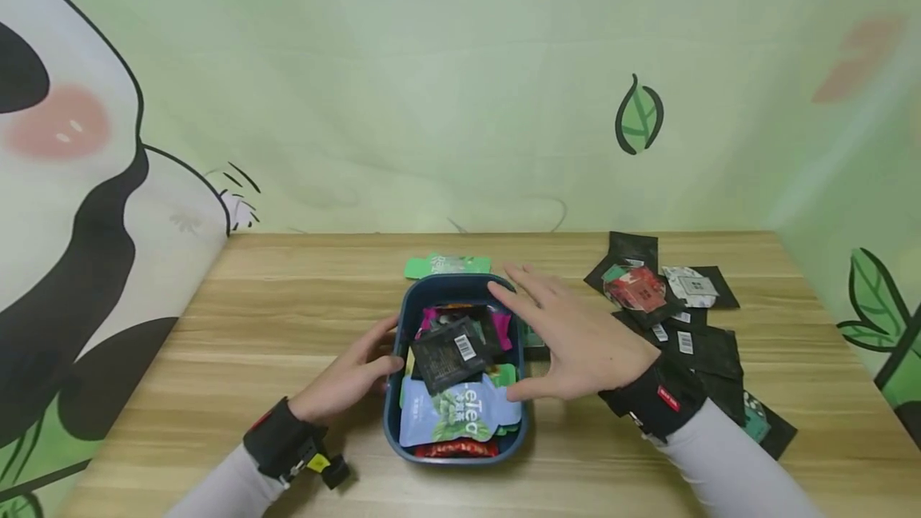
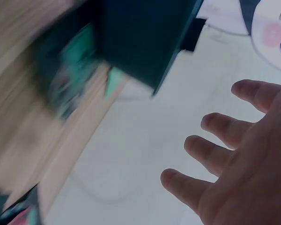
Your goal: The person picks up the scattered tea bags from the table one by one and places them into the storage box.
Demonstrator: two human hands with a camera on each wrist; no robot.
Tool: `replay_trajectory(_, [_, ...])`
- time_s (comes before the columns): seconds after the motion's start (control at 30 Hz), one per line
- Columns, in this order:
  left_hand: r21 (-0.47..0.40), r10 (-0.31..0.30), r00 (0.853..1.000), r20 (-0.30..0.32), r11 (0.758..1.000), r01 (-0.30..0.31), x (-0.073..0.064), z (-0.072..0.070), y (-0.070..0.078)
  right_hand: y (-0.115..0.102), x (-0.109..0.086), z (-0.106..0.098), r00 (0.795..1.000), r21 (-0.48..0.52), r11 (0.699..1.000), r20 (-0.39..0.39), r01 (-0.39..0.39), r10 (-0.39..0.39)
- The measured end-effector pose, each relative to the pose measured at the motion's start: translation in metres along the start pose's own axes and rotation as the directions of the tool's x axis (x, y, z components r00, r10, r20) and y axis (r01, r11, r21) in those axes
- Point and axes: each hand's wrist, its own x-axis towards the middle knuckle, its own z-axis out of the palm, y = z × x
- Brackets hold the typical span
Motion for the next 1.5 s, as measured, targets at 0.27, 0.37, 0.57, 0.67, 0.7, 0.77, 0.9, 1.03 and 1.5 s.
replay_trajectory(0.27, [-0.003,0.002,1.0,0.007,1.0,-0.002,0.0,0.001,0.001,0.044,-0.044,0.001,0.987,-0.069,0.985,-0.037,-0.156,0.154])
replay_trajectory(0.37, [0.002,0.0,1.0,0.002,1.0,0.0,0.0,0.0,0.001,0.061,-0.057,-0.001,0.98,-0.085,0.976,-0.033,-0.199,0.196])
replay_trajectory(0.57, [0.009,-0.005,1.0,-0.004,1.0,0.005,0.0,0.0,0.001,0.09,-0.075,-0.007,0.965,-0.081,0.962,-0.018,-0.261,0.26])
replay_trajectory(0.67, [0.009,-0.005,1.0,-0.003,1.0,0.005,-0.001,0.0,0.001,0.101,-0.078,-0.009,0.948,-0.094,0.945,0.011,-0.314,0.317])
replay_trajectory(0.7, [0.008,-0.004,1.0,-0.002,1.0,0.004,-0.001,0.0,0.0,0.105,-0.079,-0.01,0.941,-0.101,0.938,0.022,-0.333,0.337])
replay_trajectory(0.77, [0.006,-0.002,1.0,-0.001,1.0,0.002,-0.001,0.0,0.0,0.114,-0.08,-0.01,0.926,-0.116,0.922,0.04,-0.369,0.375])
replay_trajectory(0.9, [0.001,0.004,1.0,0.004,1.0,-0.004,0.0,0.0,0.0,0.128,-0.08,-0.008,0.895,-0.136,0.892,0.065,-0.431,0.442])
replay_trajectory(1.03, [0.003,0.004,1.0,0.003,1.0,-0.004,0.0,0.0,0.0,0.138,-0.077,-0.004,0.875,-0.15,0.872,0.069,-0.465,0.479])
replay_trajectory(1.5, [0.021,-0.007,1.0,-0.005,1.0,0.007,0.0,0.0,0.0,0.144,-0.069,0.003,0.847,-0.191,0.836,0.038,-0.515,0.53])
